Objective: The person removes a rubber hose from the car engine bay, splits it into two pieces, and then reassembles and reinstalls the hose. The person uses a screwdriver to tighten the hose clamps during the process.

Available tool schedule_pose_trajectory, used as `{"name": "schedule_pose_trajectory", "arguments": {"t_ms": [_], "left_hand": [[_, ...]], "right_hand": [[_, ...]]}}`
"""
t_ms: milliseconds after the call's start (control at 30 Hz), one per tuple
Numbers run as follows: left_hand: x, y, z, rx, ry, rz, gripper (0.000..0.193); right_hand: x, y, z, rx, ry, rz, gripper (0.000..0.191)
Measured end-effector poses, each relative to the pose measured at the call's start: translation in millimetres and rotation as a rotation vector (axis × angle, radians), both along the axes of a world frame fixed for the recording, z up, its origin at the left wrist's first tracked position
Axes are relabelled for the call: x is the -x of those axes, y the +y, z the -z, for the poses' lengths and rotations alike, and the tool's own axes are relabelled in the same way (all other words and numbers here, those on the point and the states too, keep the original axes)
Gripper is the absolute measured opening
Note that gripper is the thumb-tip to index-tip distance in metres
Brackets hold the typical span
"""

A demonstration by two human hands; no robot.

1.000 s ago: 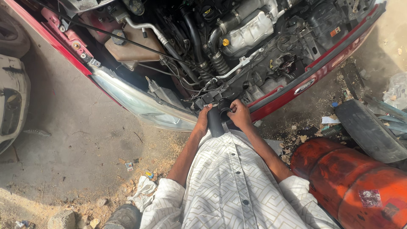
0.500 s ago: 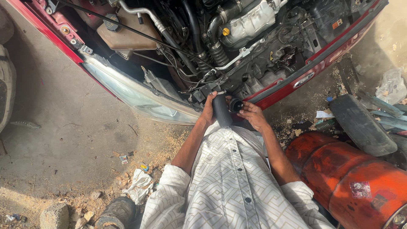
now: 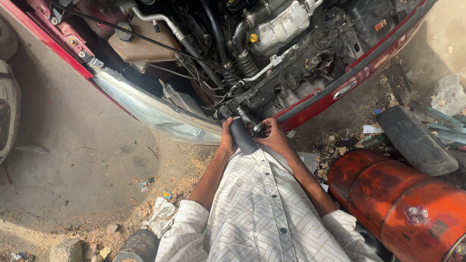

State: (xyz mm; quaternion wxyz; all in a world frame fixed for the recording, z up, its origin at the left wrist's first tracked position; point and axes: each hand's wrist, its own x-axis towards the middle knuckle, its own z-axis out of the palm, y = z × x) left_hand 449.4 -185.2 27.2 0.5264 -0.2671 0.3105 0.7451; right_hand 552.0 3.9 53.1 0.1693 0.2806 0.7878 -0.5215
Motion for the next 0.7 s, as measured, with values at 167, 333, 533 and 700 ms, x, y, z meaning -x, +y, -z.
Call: {"name": "schedule_pose_trajectory", "arguments": {"t_ms": [167, 333, 533, 700], "left_hand": [[-5.5, -6.8, 5.6, 0.013, 0.062, -0.016, 0.086], [-9.8, -14.0, 4.5, 0.028, 0.007, -0.04, 0.087], [-7.7, -16.7, -2.3, 0.044, 0.009, -0.063, 0.083], [-0.8, -23.7, -3.9, 0.083, 0.019, -0.058, 0.074]], "right_hand": [[13.6, -11.3, -20.0, -0.295, 0.197, -0.164, 0.079], [15.4, -19.8, -30.5, -0.428, 0.255, -0.265, 0.082], [12.6, -22.8, -29.4, -0.39, 0.219, -0.199, 0.077], [5.8, -24.2, -14.7, -0.369, 0.328, 0.028, 0.069]]}}
